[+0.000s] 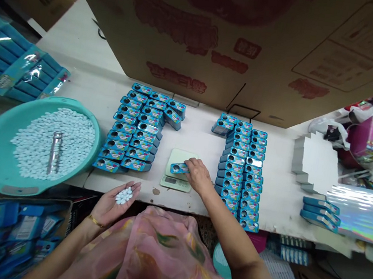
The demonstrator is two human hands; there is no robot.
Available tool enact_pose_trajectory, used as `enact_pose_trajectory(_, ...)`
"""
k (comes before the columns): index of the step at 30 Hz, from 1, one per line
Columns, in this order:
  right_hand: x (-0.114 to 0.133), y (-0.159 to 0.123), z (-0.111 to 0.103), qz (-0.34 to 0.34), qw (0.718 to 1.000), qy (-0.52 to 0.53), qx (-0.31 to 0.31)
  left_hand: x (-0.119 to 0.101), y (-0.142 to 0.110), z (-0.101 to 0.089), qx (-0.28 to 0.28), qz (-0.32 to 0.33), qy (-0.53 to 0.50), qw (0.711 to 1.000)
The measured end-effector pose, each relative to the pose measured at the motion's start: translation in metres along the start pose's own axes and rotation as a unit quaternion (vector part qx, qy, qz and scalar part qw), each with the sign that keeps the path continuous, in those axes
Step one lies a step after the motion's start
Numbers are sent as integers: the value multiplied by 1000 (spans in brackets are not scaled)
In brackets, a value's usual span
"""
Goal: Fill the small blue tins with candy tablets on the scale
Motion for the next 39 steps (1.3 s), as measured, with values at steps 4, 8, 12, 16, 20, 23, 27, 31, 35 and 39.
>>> enact_pose_trajectory(4,-3,35,3,-5,1000,3,-16,-12,-5,-17,-34,26,-28,999)
enact_pose_trajectory(8,0,103,6,42,997,-14,-64,-18,-9,-21,-47,44,-54,996)
enact_pose_trajectory(12,0,150,16,92,991,-16,-98,-22,-12,-25,-63,54,-54,995)
enact_pose_trajectory(16,-27,138,5,89,980,-42,-174,-22,-12,-32,-79,42,-49,995)
enact_pose_trajectory(20,-92,99,-29,148,954,-113,-234,-20,-7,-34,-77,26,-25,996)
enact_pose_trajectory(23,-131,90,-45,150,954,-128,-226,-15,-5,-25,-69,15,-4,998)
enact_pose_trajectory(27,-144,100,-49,118,962,-127,-210,-6,-9,-4,-57,7,16,998)
enact_pose_trajectory(31,-112,88,-47,60,973,-132,-181,2,-12,7,-32,-8,13,999)
enact_pose_trajectory(35,-42,49,-34,-42,984,-140,-100,9,-9,9,-18,-25,5,1000)
enact_pose_trajectory(39,20,23,-8,-123,976,-181,22,17,-6,21,28,-40,16,999)
Point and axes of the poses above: each hand's wrist, its own y-axis towards the middle knuckle, its own z-axis out of the palm, x = y × z, the point moved 4 cm from there along y, towards the middle knuckle, and after that the axes turned 4 degrees about -x, right-handed, at the moved point
